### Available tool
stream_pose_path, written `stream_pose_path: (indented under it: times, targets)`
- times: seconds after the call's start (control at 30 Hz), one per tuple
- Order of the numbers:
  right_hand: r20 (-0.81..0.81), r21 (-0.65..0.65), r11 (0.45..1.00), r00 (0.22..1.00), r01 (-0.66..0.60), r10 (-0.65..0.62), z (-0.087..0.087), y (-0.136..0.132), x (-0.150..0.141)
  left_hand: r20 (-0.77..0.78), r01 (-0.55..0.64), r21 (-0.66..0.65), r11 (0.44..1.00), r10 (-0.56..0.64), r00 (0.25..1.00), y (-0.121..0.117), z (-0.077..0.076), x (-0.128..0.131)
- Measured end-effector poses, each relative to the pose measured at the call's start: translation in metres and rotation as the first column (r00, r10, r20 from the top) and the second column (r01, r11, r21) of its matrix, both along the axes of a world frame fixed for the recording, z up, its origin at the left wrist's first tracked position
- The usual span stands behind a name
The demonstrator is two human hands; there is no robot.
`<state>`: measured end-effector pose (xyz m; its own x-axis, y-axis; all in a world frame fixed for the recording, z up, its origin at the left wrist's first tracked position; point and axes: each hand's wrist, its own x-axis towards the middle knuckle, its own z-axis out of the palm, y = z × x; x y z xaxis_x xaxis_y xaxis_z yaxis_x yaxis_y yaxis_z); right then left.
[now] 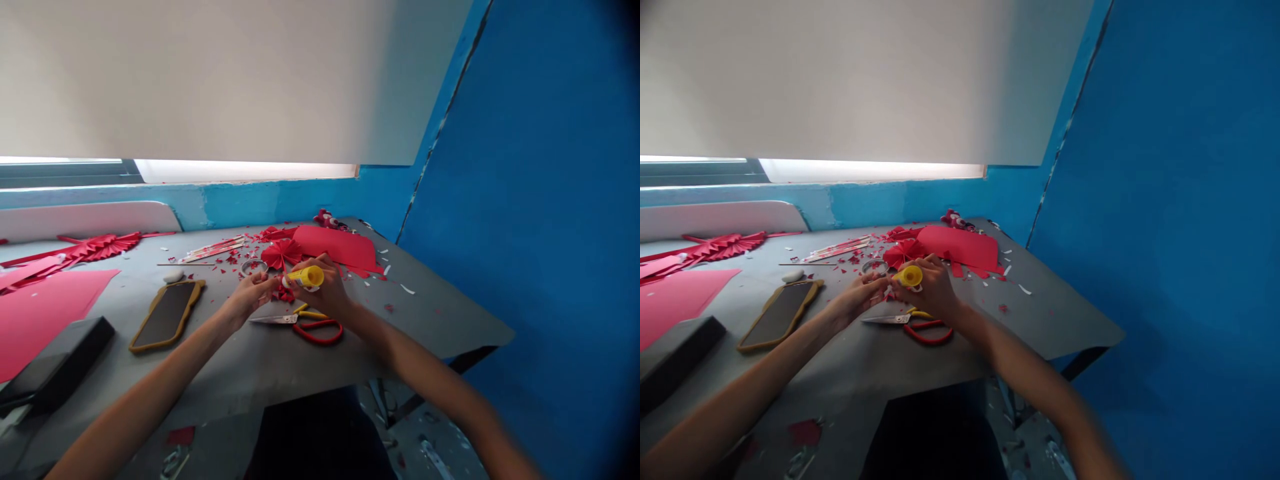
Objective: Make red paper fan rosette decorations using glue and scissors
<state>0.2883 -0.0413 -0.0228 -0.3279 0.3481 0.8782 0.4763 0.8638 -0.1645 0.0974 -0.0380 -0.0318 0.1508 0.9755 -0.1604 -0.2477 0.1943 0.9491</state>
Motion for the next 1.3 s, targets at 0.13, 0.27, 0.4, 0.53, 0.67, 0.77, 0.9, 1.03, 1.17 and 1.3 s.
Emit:
stream_pose_path:
  times: [0.13, 0.27, 0.4, 0.53, 0.67, 0.77, 0.9, 1.03, 1.17, 1.3]
  targets:
    - [0.013, 0.030, 0.999, 1.000, -0.021, 0.021, 0.000, 0.000, 0.000, 0.012, 0.001, 0.001, 1.000, -0.001, 1.000, 0.001, 0.000, 0.000]
    - [0.008, 0.033, 0.999, 1.000, -0.016, 0.015, 0.000, 0.000, -0.001, 0.018, 0.018, 0.009, 1.000, -0.018, 1.000, -0.001, 0.001, 0.001]
    - [-0.017, 0.042, 0.999, 0.999, -0.029, 0.030, 0.000, 0.000, -0.001, -0.017, 0.025, 0.029, 0.999, -0.025, 1.000, -0.001, 0.000, 0.000]
    - [-0.010, 0.005, 1.000, 1.000, -0.026, 0.026, 0.000, 0.002, -0.001, -0.029, 0.055, 0.035, 0.998, -0.054, 0.998, 0.000, -0.004, -0.001]
    - [-0.012, 0.000, 0.999, 0.999, 0.040, -0.040, 0.001, 0.005, 0.002, -0.057, 0.058, 0.044, 0.997, -0.055, 0.997, -0.005, 0.000, 0.002]
    - [-0.069, 0.014, 0.998, 0.996, 0.055, -0.054, 0.005, 0.004, 0.006, -0.076, 0.064, 0.068, 0.996, -0.059, 0.995, -0.010, 0.008, 0.007]
    - [-0.254, -0.076, 0.994, 0.962, 0.083, -0.099, 0.011, -0.001, 0.007, -0.134, 0.067, 0.110, 0.992, -0.052, 0.990, -0.011, 0.011, 0.009]
    - [-0.179, -0.084, 0.995, 0.981, 0.054, -0.068, 0.009, -0.001, 0.003, -0.198, 0.076, 0.179, 0.981, -0.040, 0.979, -0.005, 0.002, 0.006]
    - [-0.033, -0.063, 0.992, 0.993, 0.110, -0.112, 0.002, 0.007, 0.002, -0.215, 0.085, 0.225, 0.971, -0.036, 0.976, -0.003, 0.000, 0.003]
    - [-0.098, -0.139, 0.973, 0.975, 0.186, -0.201, 0.002, 0.018, 0.010, -0.207, 0.070, 0.243, 0.967, -0.018, 0.978, -0.004, 0.009, 0.002]
